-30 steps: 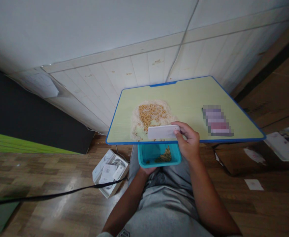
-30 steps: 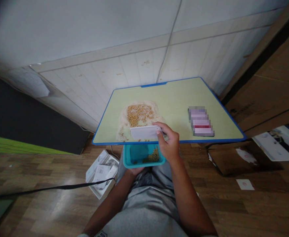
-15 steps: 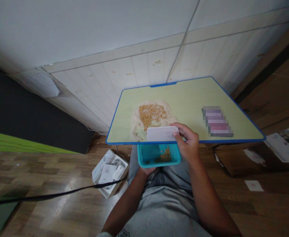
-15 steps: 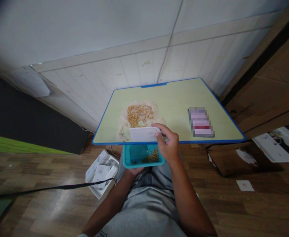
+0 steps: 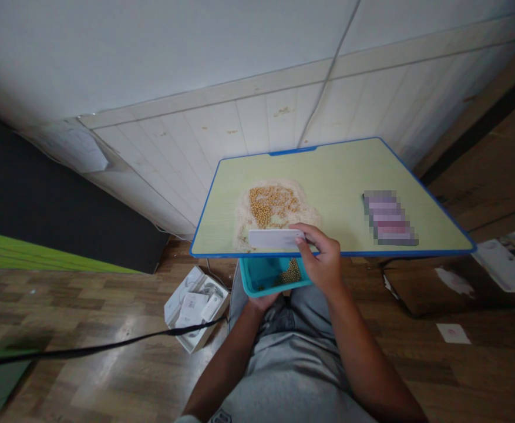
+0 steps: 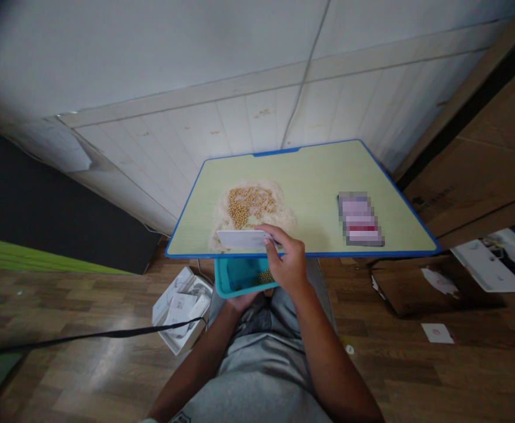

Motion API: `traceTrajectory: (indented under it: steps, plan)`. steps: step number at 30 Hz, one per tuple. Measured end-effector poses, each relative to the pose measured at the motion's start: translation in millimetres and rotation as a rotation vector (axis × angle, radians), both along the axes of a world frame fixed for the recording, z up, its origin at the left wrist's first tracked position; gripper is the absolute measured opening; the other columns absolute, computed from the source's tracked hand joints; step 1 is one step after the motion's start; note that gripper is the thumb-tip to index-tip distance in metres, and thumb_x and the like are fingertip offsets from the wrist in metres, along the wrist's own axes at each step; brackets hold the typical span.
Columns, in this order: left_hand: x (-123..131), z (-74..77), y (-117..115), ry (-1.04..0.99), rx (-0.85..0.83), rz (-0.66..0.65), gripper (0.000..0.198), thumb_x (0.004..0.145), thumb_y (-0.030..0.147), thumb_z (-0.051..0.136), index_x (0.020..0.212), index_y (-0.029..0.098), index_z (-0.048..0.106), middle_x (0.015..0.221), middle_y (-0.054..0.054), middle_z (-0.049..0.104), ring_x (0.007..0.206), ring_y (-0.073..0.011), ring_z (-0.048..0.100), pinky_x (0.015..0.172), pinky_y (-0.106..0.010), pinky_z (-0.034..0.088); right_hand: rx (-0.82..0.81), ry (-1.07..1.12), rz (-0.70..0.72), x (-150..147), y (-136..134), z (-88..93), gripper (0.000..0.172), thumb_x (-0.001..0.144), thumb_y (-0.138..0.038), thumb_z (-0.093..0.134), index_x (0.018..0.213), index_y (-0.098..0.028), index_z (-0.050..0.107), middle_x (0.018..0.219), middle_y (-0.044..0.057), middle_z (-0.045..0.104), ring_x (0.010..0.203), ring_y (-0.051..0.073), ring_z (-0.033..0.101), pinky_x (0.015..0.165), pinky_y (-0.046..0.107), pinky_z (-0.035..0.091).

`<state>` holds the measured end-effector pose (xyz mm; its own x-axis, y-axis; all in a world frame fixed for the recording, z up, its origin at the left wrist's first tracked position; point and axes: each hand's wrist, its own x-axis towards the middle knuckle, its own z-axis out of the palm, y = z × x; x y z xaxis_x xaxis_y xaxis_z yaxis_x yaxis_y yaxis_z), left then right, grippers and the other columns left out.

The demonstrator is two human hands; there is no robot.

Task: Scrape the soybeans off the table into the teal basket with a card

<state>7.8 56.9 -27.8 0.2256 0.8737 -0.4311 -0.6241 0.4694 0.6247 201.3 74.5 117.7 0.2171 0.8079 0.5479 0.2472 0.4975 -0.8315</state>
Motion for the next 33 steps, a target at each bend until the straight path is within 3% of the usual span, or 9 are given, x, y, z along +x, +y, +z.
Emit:
traceTrajectory:
  steps: [5,11,23,30,33]
  plan:
    - [2,-1.7,1,-0.037,-0.03,0.047,0.093,0.117,0.084,0.034,0.19,0.037,0.065,0.205,-0.002,0.062,0.195,-0.0403,0.053,0.156,-0.067,0.052,0.0,-0.016,0.009,0,0,0.7,0.036,0.121,-0.057,0.079,0.126,-0.03,0.101,0.118,0.01,0.103,0.106,0.032,0.101,0.1,0.042,0.083]
    - [4,-0.2,3,-0.016,0.018,0.056,0.1,0.107,0.093,0.056,0.192,0.041,0.064,0.203,-0.003,0.065,0.194,-0.0433,0.052,0.157,-0.069,0.049,-0.001,-0.002,0.044,-7,0,4.2,0.04,0.121,-0.062,0.077,0.126,-0.031,0.101,0.118,0.01,0.103,0.107,0.032,0.101,0.1,0.041,0.084]
    - [5,9.3,3,-0.008,-0.001,0.044,0.098,0.113,0.089,0.039,0.195,0.038,0.06,0.203,-0.001,0.064,0.196,-0.0397,0.051,0.156,-0.065,0.054,0.037,0.007,0.05,-14,-2,4.6,0.042,0.124,-0.063,0.074,0.125,-0.031,0.101,0.119,0.01,0.103,0.109,0.032,0.101,0.1,0.041,0.083]
    - [2,7.5,-1,-0.027,-0.022,0.009,0.101,0.11,0.093,0.049,0.194,0.037,0.063,0.201,-0.005,0.066,0.194,-0.0467,0.052,0.157,-0.076,0.049,0.028,0.062,-0.166,7,3,0.0,0.038,0.119,-0.061,0.081,0.125,-0.029,0.1,0.119,0.012,0.102,0.104,0.032,0.099,0.095,0.041,0.082]
    - [1,3.9,-3,-0.029,-0.048,0.015,0.106,0.106,0.098,0.05,0.196,0.042,0.059,0.2,-0.004,0.069,0.193,-0.0473,0.053,0.155,-0.074,0.052,0.053,0.093,-0.267,18,5,-2.0,0.037,0.119,-0.058,0.081,0.128,-0.027,0.098,0.123,0.013,0.102,0.108,0.032,0.098,0.096,0.041,0.082]
